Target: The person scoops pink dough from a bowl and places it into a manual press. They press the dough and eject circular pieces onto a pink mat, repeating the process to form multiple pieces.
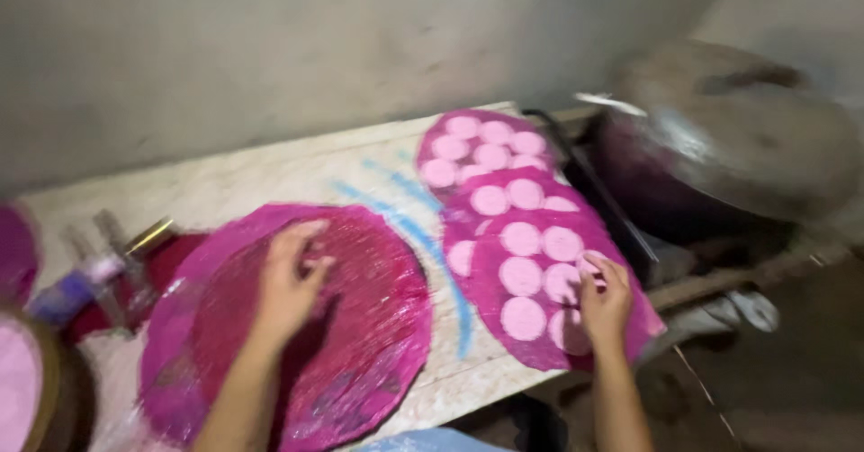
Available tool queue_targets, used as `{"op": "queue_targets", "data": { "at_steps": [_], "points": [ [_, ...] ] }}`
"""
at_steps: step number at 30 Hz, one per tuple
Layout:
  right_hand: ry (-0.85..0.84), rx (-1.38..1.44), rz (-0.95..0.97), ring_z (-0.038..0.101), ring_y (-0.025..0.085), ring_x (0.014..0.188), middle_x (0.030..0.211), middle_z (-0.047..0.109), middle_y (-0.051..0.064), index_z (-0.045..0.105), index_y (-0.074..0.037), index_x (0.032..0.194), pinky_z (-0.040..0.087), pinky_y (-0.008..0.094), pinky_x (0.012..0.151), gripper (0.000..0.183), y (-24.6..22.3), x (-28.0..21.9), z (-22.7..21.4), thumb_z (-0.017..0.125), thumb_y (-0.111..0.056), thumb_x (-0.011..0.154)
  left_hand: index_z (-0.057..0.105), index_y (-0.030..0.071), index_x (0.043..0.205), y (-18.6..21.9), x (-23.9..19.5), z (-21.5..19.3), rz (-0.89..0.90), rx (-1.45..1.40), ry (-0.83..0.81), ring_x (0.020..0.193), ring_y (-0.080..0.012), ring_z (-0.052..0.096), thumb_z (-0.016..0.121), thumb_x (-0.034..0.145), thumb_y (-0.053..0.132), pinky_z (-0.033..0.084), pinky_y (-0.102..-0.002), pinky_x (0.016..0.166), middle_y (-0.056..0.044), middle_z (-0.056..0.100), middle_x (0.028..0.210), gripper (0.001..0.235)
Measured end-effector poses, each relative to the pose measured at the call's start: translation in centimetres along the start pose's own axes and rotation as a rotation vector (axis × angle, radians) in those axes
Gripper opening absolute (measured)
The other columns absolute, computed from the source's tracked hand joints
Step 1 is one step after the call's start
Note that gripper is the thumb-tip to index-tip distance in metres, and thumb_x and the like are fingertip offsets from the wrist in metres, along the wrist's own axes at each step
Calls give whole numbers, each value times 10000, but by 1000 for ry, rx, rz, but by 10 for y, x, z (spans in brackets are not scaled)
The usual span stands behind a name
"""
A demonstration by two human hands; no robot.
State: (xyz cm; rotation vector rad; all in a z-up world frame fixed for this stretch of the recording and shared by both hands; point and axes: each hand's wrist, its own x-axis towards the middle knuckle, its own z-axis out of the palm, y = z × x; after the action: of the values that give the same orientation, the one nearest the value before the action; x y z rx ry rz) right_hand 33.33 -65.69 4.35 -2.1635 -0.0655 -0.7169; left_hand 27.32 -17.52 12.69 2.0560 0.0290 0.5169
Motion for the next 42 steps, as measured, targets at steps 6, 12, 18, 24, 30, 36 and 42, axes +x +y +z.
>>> {"op": "queue_targets", "data": {
  "at_steps": [6,12,18,24,30,36,42],
  "points": [
    [-485,279,-169,664,259,1009,1183,659,143,723,-89,1226,543,325,850,314,-158,18,129,680,-63,916,633,104,1354,-31,-150,-139,-378,342,422,1022,-268,684,704,905,106,571,-360,844,-137,594,1281,455],
    [-878,472,-565,679,250,1041,1155,693,145,737,-84,1212,546,339,869,276,-295,-21,244,696,-89,939,652,77,1271,-78,-292,-164,-754,922,517,1137,-429,570,715,848,318,499,-514,915,-202,592,1307,491],
    [-1189,342,-561,718,325,987,1111,713,180,686,-54,1224,572,408,861,355,-377,-99,418,730,-162,889,629,46,1261,-127,-336,-178,-851,847,574,1078,-430,596,701,865,383,508,-527,889,-204,644,1188,525],
    [-1116,-57,-500,659,471,1064,1125,685,289,609,-3,1229,533,532,918,425,-421,-164,548,719,-228,885,652,83,1029,-148,-321,-191,-991,626,426,897,-403,681,717,866,356,546,-516,814,-155,701,916,324],
    [-1082,-149,-275,619,545,1062,1073,638,396,337,100,1343,508,563,917,652,-416,-190,614,705,-121,852,626,36,846,-148,-309,-213,-613,477,519,646,-339,704,801,739,128,554,-456,639,-123,663,652,225],
    [-1202,298,180,688,379,840,979,693,290,503,87,1206,539,452,683,495,-418,-109,592,707,-43,774,631,59,1030,-119,-255,-201,-671,-391,345,598,-176,709,707,856,18,567,-322,483,-54,681,725,193],
    [-1334,931,528,572,136,641,965,660,84,595,8,1318,465,268,518,638,-405,-40,424,522,-570,1057,651,47,938,-100,-166,-177,-325,55,66,658,-317,707,744,863,118,536,-431,569,-148,697,726,138]
  ]
}}
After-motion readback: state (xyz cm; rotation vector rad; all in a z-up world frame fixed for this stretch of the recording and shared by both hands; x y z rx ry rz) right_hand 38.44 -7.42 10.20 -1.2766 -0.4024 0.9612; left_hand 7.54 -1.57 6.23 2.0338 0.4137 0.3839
